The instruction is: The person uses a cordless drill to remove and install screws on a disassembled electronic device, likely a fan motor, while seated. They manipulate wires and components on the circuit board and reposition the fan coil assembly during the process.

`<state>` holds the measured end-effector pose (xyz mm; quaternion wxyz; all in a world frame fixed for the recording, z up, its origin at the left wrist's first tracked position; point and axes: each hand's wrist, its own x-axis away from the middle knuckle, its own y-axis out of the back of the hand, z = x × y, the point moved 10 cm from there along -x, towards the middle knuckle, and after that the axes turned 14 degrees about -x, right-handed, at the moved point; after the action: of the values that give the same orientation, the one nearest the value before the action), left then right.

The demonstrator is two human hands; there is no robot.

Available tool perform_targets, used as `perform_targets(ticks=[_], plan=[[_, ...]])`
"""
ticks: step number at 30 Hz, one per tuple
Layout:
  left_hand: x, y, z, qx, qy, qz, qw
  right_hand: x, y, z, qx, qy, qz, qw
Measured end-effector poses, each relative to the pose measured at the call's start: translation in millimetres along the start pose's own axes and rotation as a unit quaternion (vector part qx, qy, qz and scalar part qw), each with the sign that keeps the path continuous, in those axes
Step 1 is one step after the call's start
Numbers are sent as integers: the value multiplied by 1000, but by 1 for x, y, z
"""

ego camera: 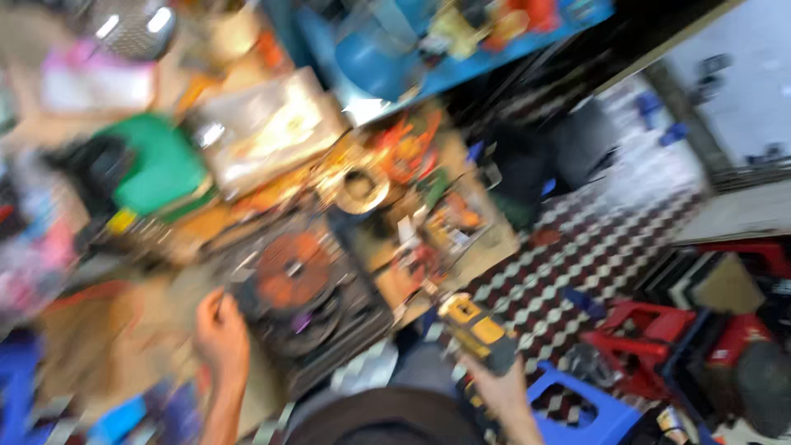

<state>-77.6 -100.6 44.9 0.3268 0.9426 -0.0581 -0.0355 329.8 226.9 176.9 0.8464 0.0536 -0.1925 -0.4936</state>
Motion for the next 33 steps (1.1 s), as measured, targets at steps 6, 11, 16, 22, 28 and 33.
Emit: perform_targets(ticks=[6, 11, 16, 22, 28, 33], plan=[[87, -190, -52, 115, 118, 197, 966, -53, 73, -47, -125, -96, -34, 987], [130, -328, -84, 228, 329, 334, 853, -82, 140, -51, -131, -117, -84, 981], [129, -376, -113, 295, 411, 367, 781, -101, 173, -63, -196, -164, -65, 965], [95, -380, -127, 275, 400, 354, 800, -109, 178, -93, -334, -107, -93, 932], [102, -362, -141, 257, 336, 301, 854, -94, 227, -109, -1, -248, -162, 955], [118, -369, -156, 353, 365, 258, 822, -128, 205, -30, -170, -64, -71, 981]])
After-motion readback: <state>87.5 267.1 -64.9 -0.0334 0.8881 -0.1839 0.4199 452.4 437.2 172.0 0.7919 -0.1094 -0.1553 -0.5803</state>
